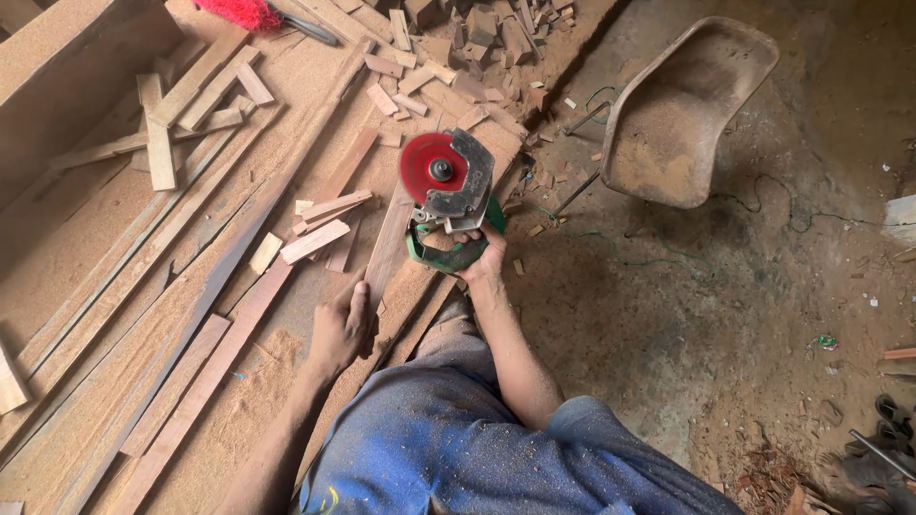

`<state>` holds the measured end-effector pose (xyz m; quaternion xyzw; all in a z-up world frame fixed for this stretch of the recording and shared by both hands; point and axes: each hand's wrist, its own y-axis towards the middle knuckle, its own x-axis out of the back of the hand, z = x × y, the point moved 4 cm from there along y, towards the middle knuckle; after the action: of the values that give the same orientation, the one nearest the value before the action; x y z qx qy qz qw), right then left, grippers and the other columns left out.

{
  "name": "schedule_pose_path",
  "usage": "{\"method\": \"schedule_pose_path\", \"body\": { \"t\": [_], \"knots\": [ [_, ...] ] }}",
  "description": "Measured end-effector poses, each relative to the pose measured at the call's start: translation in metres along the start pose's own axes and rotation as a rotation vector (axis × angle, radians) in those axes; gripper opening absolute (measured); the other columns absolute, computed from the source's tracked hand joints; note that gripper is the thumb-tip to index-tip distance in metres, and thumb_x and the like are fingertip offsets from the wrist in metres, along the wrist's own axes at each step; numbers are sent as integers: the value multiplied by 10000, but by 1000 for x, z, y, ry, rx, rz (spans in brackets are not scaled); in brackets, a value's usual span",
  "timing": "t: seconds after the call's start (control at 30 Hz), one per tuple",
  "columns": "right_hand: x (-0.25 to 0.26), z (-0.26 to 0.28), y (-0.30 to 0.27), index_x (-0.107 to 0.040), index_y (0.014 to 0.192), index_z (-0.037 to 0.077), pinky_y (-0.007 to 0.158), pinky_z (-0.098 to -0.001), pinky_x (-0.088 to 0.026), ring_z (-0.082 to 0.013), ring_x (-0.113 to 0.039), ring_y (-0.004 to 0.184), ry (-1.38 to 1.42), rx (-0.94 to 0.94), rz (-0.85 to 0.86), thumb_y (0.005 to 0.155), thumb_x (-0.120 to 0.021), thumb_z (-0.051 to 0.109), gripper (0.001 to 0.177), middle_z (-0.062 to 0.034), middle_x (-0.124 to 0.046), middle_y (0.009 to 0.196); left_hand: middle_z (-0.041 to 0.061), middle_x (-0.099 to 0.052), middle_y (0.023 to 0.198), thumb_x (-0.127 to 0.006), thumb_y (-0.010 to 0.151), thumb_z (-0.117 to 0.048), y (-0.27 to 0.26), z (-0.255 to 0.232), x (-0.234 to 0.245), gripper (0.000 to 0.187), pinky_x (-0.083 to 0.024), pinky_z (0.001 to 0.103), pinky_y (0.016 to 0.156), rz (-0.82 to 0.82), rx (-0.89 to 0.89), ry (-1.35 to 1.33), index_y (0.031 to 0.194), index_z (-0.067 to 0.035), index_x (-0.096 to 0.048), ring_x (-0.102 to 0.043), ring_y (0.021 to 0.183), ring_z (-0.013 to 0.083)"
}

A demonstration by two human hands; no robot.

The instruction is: Cutting small pieces of wood using a handheld circular saw in a workshop.

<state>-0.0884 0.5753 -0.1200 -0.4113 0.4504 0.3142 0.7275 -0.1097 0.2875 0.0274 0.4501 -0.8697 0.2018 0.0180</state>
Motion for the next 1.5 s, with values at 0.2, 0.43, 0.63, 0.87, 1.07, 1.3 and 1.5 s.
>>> {"method": "schedule_pose_path", "body": {
  "t": [0.2, 0.43, 0.63, 0.87, 1.07, 1.3, 1.5],
  "knots": [
    [3, 1, 2, -581, 861, 77, 630, -281, -498, -150, -530, 656, -40, -3, 29, 939, -611, 169, 125, 14, -494, 699, 62, -615, 539, -303, 1034, -443, -22, 78, 42, 602, -506, 310, 332, 21, 34, -89, 1428, -55, -543, -573, 351, 149],
    [-2, 3, 2, -622, 940, 62, 653, -274, -542, -141, -562, 662, 20, -53, 165, 843, -680, 154, 146, -3, -555, 728, 80, -580, 521, -333, 1054, -441, -54, 114, 82, 535, -396, 261, 302, 3, -62, -499, 1029, -28, -672, -503, 317, 125],
    [0, 11, 1, -631, 980, 40, 635, -271, -531, -119, -550, 671, -76, -9, 66, 864, -708, 117, 159, -12, -582, 783, 115, -607, 544, -471, 1047, -349, -50, 133, 104, 387, -382, 280, 285, 1, -36, -754, 880, -38, -628, -514, 327, 158],
    [4, 29, 19, -641, 1035, 57, 661, -276, -516, -106, -539, 715, -100, -83, 114, 931, -584, 120, 135, 2, -599, 842, 36, -611, 596, -601, 969, -401, -51, 69, 149, 409, -469, 308, 402, -221, 167, -83, 1272, -149, -713, -559, 446, 129],
    [-51, 26, 31, -640, 1132, 53, 662, -279, -474, -107, -515, 723, -238, -147, 168, 953, -617, 181, 221, -12, -624, 945, 79, -760, 703, -699, 944, -452, -36, 46, 180, 395, -581, 311, 567, -256, 182, 205, 1210, -170, -772, -675, 512, 163],
    [-143, 0, 8, -595, 1169, 20, 688, -292, -463, -125, -533, 738, -766, -258, 404, 950, -739, 117, 280, -25, -615, 1020, 139, -745, 670, -611, 1036, -337, -2, 58, 197, 330, -632, 349, 552, -202, 219, 152, 1130, -54, -752, -707, 516, 180],
    [-238, -33, -57, -576, 1323, -16, 586, -335, -506, -155, -574, 639, -1139, -188, 533, 823, -748, -3, 529, -86, -631, 911, 155, -707, 599, -633, 1017, -241, 7, 26, 200, 313, -627, 351, 538, -229, 86, 186, 1040, 34, -779, -702, 494, 208]
  ]
}}
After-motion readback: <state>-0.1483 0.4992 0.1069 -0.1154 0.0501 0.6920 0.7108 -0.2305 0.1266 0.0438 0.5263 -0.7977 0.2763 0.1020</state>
